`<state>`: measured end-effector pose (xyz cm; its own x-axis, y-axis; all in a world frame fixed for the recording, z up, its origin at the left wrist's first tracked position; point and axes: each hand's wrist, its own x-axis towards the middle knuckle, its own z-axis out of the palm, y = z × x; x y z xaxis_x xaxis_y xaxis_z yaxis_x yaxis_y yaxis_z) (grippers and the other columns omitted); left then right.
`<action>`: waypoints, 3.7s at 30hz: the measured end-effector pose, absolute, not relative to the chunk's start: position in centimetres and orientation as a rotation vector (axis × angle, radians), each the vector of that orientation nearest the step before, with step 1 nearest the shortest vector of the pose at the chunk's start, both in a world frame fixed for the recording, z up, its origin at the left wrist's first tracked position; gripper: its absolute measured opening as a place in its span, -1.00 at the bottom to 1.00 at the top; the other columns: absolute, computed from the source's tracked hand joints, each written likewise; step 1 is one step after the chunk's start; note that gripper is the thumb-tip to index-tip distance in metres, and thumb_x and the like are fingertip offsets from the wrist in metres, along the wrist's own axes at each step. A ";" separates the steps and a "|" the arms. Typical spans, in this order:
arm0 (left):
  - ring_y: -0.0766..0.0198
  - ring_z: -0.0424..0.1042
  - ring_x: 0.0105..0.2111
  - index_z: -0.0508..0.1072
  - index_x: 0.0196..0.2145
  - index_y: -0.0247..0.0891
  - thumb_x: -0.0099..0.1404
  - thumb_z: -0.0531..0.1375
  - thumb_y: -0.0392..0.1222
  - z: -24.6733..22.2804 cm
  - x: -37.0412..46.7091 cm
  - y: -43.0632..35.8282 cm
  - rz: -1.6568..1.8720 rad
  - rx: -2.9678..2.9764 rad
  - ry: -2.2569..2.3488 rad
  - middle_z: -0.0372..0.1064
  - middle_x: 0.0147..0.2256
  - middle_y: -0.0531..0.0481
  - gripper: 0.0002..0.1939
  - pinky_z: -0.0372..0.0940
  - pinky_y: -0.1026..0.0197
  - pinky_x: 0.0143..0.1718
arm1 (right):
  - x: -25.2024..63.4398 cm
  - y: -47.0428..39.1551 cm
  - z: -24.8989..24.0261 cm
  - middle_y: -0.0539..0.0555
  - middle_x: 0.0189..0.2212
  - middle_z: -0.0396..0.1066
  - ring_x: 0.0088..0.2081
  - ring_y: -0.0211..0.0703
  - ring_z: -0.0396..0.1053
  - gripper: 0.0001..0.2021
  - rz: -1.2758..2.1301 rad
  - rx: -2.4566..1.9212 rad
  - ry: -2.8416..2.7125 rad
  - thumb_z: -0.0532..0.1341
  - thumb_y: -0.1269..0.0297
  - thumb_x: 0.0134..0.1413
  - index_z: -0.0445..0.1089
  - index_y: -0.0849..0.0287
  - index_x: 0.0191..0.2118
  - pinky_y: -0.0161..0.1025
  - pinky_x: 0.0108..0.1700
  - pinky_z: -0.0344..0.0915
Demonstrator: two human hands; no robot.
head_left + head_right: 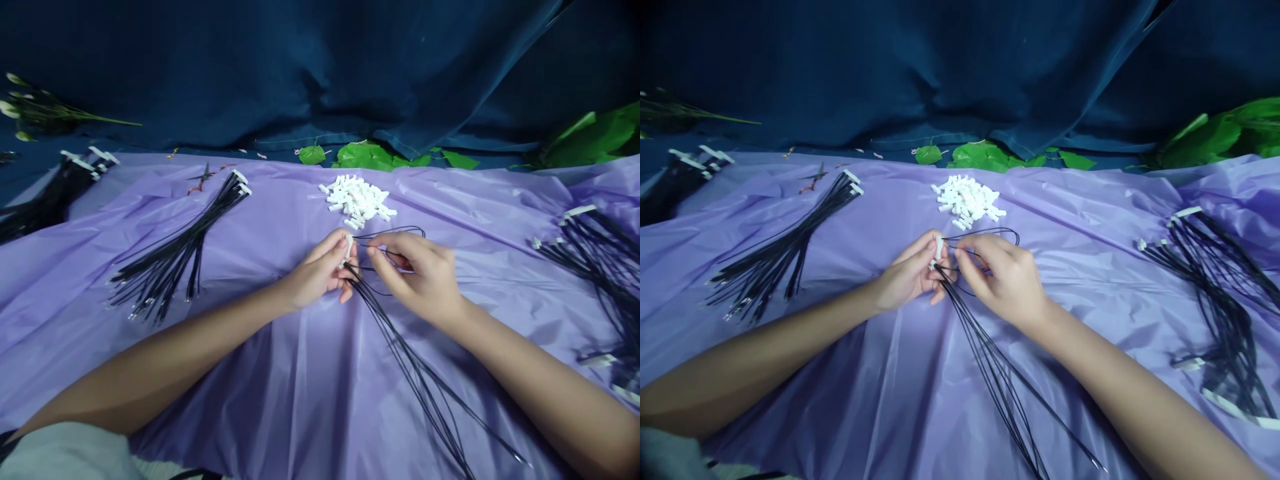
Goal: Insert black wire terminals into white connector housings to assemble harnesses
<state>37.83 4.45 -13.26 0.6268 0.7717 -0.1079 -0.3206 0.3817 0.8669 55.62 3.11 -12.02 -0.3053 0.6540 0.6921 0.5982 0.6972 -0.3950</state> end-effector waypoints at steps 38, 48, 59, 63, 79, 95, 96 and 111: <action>0.48 0.05 -0.57 0.17 -0.36 -0.24 0.32 0.06 0.02 -14.3 38.3 2.9 0.763 0.816 0.479 0.01 -0.45 0.12 -0.73 0.29 0.34 -0.66 | 55.8 2.2 -13.1 -0.03 -0.46 0.42 -0.55 -0.33 0.29 -0.84 -0.415 -0.982 -2.163 0.17 0.47 0.13 0.32 0.15 -0.16 -0.31 -0.52 0.15; 0.51 0.06 -0.57 0.18 -0.36 -0.25 0.29 0.10 0.02 -14.5 38.3 3.0 0.756 0.812 0.490 0.01 -0.42 0.12 -0.72 0.31 0.35 -0.65 | 56.1 2.7 -13.2 -0.06 -0.54 0.31 -0.60 -0.33 0.17 -0.86 -0.505 -0.931 -2.213 0.15 0.45 0.14 0.30 0.13 -0.17 -0.30 -0.53 0.07; 0.51 0.04 -0.57 0.20 -0.35 -0.27 0.30 0.10 -0.05 -14.5 38.3 3.1 0.742 0.737 0.471 0.03 -0.37 0.09 -0.77 0.31 0.31 -0.67 | 56.6 3.3 -13.1 -0.07 -0.61 0.24 -0.62 -0.31 0.08 -0.84 -0.611 -0.814 -2.290 0.13 0.44 0.16 0.37 0.10 -0.17 -0.26 -0.55 0.02; 0.51 0.05 -0.58 0.21 -0.35 -0.27 0.30 0.11 -0.06 -14.6 38.3 3.1 0.736 0.723 0.473 0.04 -0.37 0.09 -0.78 0.31 0.31 -0.68 | 56.4 3.4 -13.2 -0.06 -0.58 0.25 -0.61 -0.32 0.06 -0.85 -0.637 -0.780 -2.289 0.15 0.46 0.14 0.37 0.14 -0.19 -0.26 -0.54 0.00; 0.48 0.03 -0.59 0.19 -0.37 -0.25 0.31 0.09 -0.03 -14.5 38.5 3.2 0.734 0.760 0.492 -0.01 -0.46 0.13 -0.75 0.29 0.33 -0.68 | 56.9 3.9 -12.7 -0.12 -0.59 0.28 -0.61 -0.36 0.16 -0.89 -0.693 -0.782 -2.300 0.21 0.38 0.11 0.33 0.16 -0.21 -0.30 -0.52 0.07; 0.46 0.03 -0.61 0.15 -0.38 -0.22 0.36 -0.02 -0.03 -13.9 38.3 3.3 0.683 0.767 0.525 -0.09 -0.51 0.14 -0.77 0.17 0.42 -0.74 | 61.2 6.6 -13.4 0.01 -0.40 0.40 -0.44 -0.27 0.31 -0.64 -0.897 -0.537 -2.382 0.26 0.08 0.10 0.27 0.14 -0.06 -0.30 -0.48 0.14; 0.45 0.03 -0.61 0.15 -0.38 -0.22 0.36 -0.02 -0.03 -13.9 38.4 3.2 0.689 0.763 0.536 -0.09 -0.51 0.14 -0.77 0.16 0.42 -0.74 | 61.2 6.7 -13.6 0.02 -0.38 0.41 -0.42 -0.26 0.30 -0.65 -0.916 -0.534 -2.382 0.26 0.11 0.10 0.27 0.12 -0.05 -0.30 -0.47 0.15; 0.50 -0.05 -0.64 0.20 -0.34 -0.24 0.32 0.06 -0.04 -14.1 38.4 3.4 0.752 0.694 0.585 -0.05 -0.50 0.16 -0.78 0.21 0.39 -0.73 | 57.5 4.2 -12.8 0.07 -0.33 0.44 -0.27 -0.20 0.37 -0.88 -0.484 -0.165 -2.399 0.12 0.45 0.16 0.38 0.20 -0.22 -0.22 -0.27 0.33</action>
<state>38.37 3.39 -14.13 0.5962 0.7703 -0.2264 -0.4092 0.5341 0.7398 57.50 4.17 -12.75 -0.7640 -0.0087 0.6452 0.2422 0.9229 0.2993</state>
